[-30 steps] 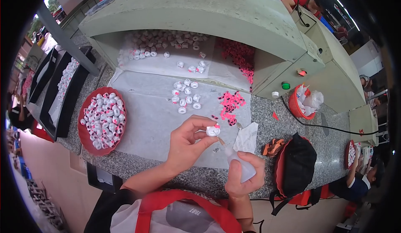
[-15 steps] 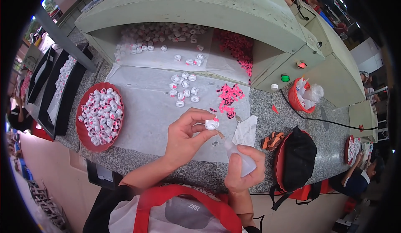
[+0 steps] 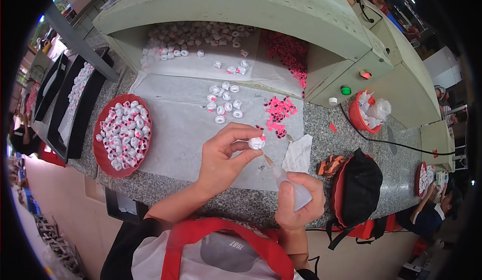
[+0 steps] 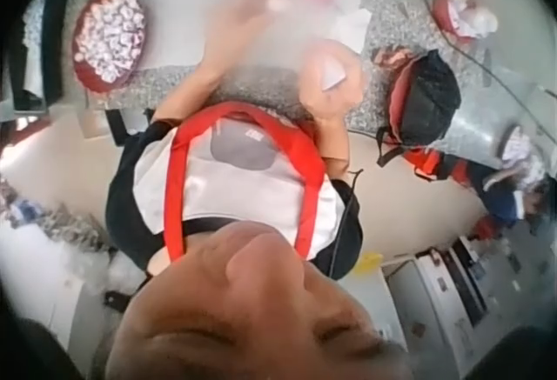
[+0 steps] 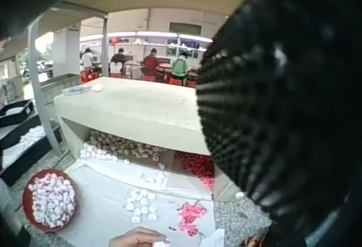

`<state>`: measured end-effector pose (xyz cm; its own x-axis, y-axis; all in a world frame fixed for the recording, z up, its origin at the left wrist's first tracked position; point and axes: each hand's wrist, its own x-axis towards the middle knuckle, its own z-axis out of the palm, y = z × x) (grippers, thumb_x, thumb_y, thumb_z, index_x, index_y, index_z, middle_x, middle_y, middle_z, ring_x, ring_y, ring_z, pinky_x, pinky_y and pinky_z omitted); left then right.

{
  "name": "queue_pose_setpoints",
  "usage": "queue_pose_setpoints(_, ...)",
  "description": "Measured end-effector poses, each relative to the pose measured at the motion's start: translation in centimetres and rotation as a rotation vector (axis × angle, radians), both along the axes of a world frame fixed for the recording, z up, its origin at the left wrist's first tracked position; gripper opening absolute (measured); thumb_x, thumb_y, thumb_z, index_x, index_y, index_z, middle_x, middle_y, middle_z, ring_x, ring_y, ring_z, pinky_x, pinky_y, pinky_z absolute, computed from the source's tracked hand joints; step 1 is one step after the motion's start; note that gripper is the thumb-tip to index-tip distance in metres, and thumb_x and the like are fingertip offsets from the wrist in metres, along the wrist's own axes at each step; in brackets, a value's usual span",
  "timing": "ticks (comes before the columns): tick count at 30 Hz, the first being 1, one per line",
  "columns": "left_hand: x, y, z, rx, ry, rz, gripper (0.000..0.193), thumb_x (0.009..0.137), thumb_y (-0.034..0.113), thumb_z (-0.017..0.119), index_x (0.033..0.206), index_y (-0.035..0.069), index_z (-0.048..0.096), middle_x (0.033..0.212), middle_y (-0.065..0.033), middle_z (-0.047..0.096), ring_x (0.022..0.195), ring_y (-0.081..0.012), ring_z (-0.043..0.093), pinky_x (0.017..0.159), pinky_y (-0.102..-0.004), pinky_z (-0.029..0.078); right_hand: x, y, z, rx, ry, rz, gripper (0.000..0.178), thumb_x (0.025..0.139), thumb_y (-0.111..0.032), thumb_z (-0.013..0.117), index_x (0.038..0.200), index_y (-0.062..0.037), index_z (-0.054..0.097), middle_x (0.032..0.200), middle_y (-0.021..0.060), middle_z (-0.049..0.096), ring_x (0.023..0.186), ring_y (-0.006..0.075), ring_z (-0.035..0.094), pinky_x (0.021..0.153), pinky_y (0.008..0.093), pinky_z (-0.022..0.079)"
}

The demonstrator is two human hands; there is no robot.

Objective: Applying small pink bows to white toy heads using a squeeze bottle at a factory workstation.

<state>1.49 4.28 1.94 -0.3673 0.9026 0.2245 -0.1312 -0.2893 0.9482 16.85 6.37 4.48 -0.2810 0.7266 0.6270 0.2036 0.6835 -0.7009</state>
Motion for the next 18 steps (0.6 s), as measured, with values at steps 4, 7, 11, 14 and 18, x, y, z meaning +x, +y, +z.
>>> queue_pose_setpoints(4,0.0,0.0,0.1,-0.065,-0.16,-0.052,0.031,0.07,-0.014,0.057,0.1,-0.006,0.053,0.099,-0.0114,0.053,0.09,-0.0169,0.055,0.077,-0.0266,0.048,-0.1,0.2,0.1,0.025,0.004,-0.025,0.022,0.067,-0.001,0.061,0.086,0.0026,0.052,0.071,0.0115,0.06,0.055,0.022,0.06,0.05,0.0289,0.047)
queue_pose_setpoints(7,-0.4,-0.2,0.4,-0.145,-0.252,-0.119,0.033,0.071,-0.012,0.058,0.102,-0.005,0.052,0.098,-0.0117,0.057,0.09,-0.0193,0.057,0.078,-0.0282,0.048,-0.3,0.0,0.0,0.066,0.011,-0.014,0.022,0.068,-0.001,0.061,0.087,0.0029,0.051,0.071,0.0116,0.06,0.055,0.0222,0.059,0.05,0.0289,0.047)
queue_pose_setpoints(11,-0.8,-0.2,0.0,-0.198,-0.37,-0.192,0.034,0.071,-0.01,0.058,0.104,-0.004,0.052,0.099,-0.0132,0.058,0.092,-0.0237,0.058,0.079,-0.0318,0.048,-0.2,-0.7,-0.1,-0.029,0.086,-0.051,0.017,0.073,-0.01,0.058,0.085,0.0013,0.054,0.071,0.009,0.058,0.058,0.0137,0.054,0.053,0.0235,0.043)
queue_pose_setpoints(14,-0.9,-0.3,-0.1,-0.193,-0.419,-0.227,0.035,0.071,-0.01,0.058,0.104,-0.004,0.052,0.1,-0.0141,0.058,0.092,-0.0242,0.058,0.081,-0.0332,0.047,-0.2,-0.9,-0.1,-0.037,0.083,-0.053,0.016,0.073,-0.009,0.058,0.084,0.0013,0.055,0.07,0.0089,0.058,0.057,0.0135,0.054,0.052,0.0233,0.042)
queue_pose_setpoints(18,-1.0,-0.5,0.0,-0.194,-0.463,-0.258,0.035,0.07,-0.01,0.057,0.105,-0.004,0.052,0.1,-0.0142,0.058,0.092,-0.0241,0.058,0.082,-0.0328,0.046,0.1,-0.3,0.5,0.095,-0.009,0.006,0.024,0.066,0.002,0.062,0.088,0.0036,0.051,0.071,0.012,0.059,0.055,0.0226,0.059,0.05,0.0292,0.047)
